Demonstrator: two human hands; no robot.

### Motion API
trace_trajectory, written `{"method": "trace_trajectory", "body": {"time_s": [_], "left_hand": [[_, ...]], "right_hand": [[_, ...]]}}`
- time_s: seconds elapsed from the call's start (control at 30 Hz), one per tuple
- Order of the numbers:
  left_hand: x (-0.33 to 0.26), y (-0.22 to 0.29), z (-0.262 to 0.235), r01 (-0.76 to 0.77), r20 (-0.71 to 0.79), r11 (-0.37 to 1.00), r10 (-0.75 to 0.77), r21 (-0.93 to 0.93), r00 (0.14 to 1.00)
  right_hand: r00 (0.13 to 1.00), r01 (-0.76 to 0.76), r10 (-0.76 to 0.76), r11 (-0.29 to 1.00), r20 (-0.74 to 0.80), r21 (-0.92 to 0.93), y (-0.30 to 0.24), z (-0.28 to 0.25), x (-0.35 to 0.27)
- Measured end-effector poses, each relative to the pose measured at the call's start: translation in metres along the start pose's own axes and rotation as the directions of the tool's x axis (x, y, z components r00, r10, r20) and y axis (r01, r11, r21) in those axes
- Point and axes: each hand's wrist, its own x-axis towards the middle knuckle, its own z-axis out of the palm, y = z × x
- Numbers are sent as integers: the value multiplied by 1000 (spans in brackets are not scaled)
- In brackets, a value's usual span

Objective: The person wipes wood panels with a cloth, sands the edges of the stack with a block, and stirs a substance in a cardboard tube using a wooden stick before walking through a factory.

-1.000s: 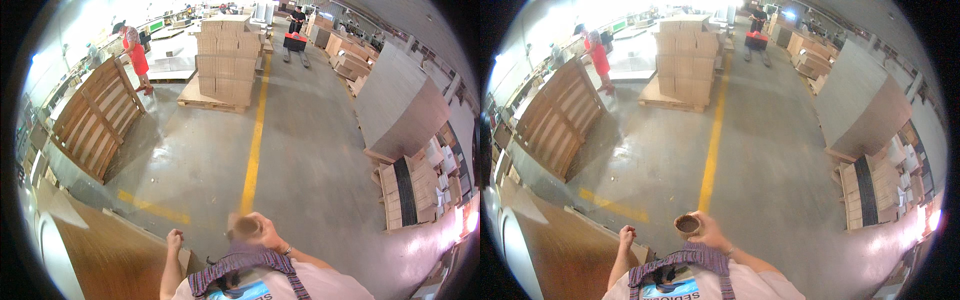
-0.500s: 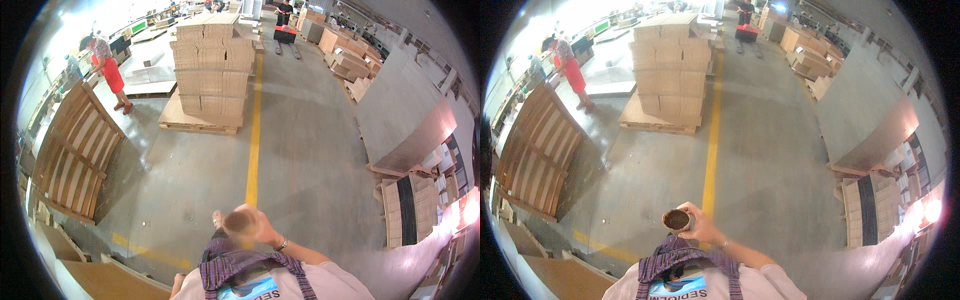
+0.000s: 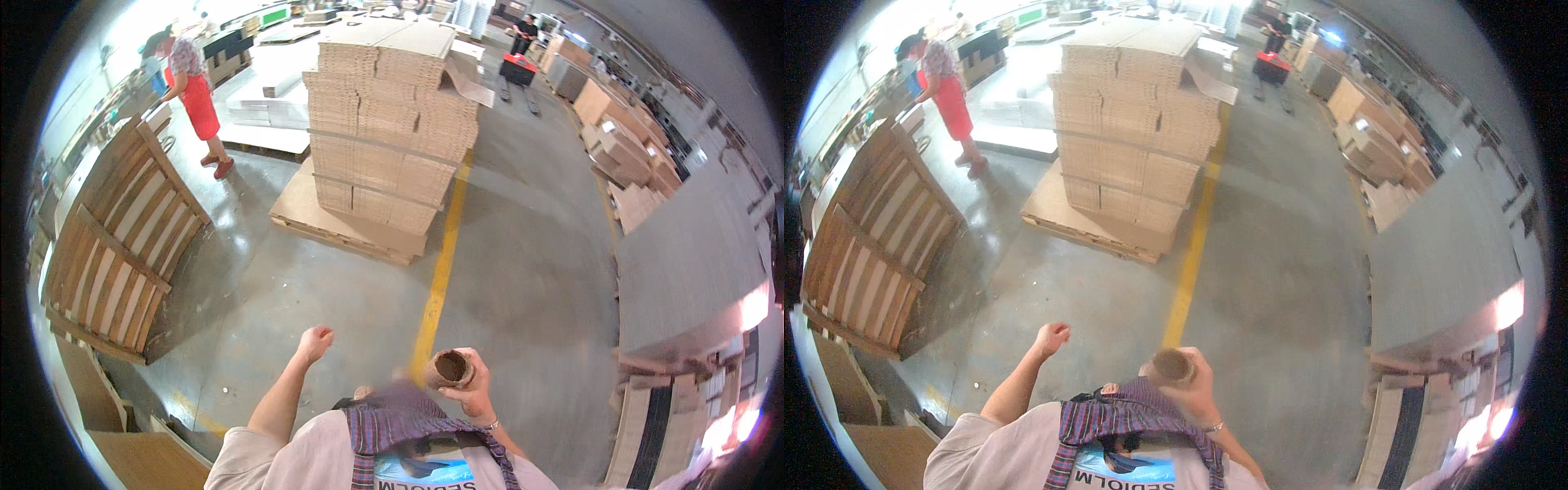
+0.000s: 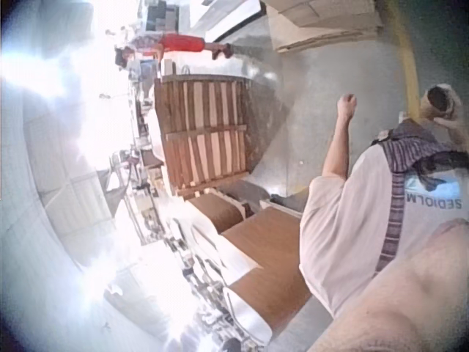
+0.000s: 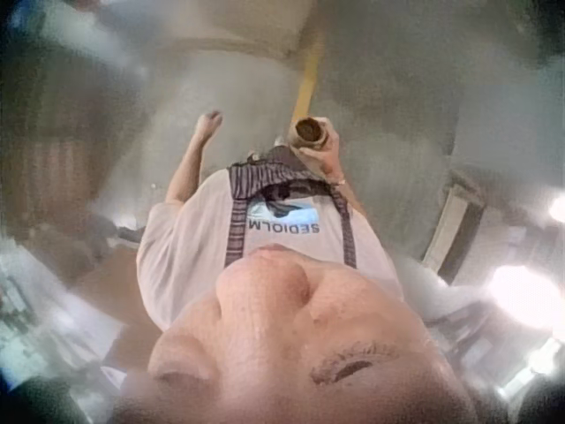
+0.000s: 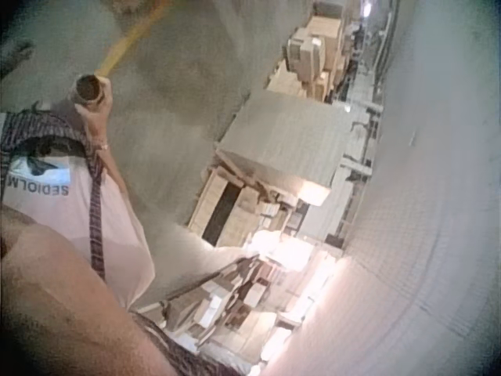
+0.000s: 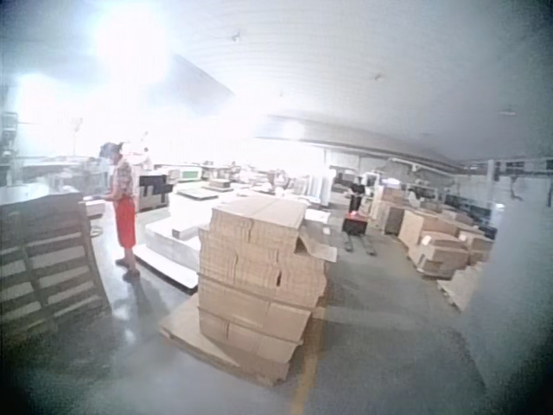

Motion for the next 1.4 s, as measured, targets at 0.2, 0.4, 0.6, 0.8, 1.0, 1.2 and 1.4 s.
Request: {"method": "trace_trajectory", "body": {"time_s": [0.2, 0.4, 0.6, 0.8, 1.0, 1.2, 1.4], "left_hand": [[37, 3, 18, 146, 1, 970, -149, -193, 989], [-62, -154, 24, 682, 27, 720, -690, 126, 723], [-104, -248, 6, 885, -43, 391, -918, -252, 393], [71, -240, -136, 686, -21, 722, -690, -90, 724], [264, -239, -325, 512, -212, 841, -540, -173, 815], [370, -281, -417, 504, -250, 828, -557, -247, 792], [376, -346, -435, 676, -55, 723, -687, -140, 724]], "right_hand": [[975, -104, 109, 994, 195, -34, 22, -6, 122], [907, -32, 66, 996, 415, -88, 53, 30, 260], [824, -35, 71, 997, 562, -75, 77, 155, 383], [797, -104, 62, 994, 601, 35, 77, 299, 480], [790, -96, 91, 995, 607, -24, 67, 400, 566], [783, -19, 49, 998, 620, -55, 105, 479, 665], [785, -74, 61, 997, 617, -4, 103, 555, 783]]}}
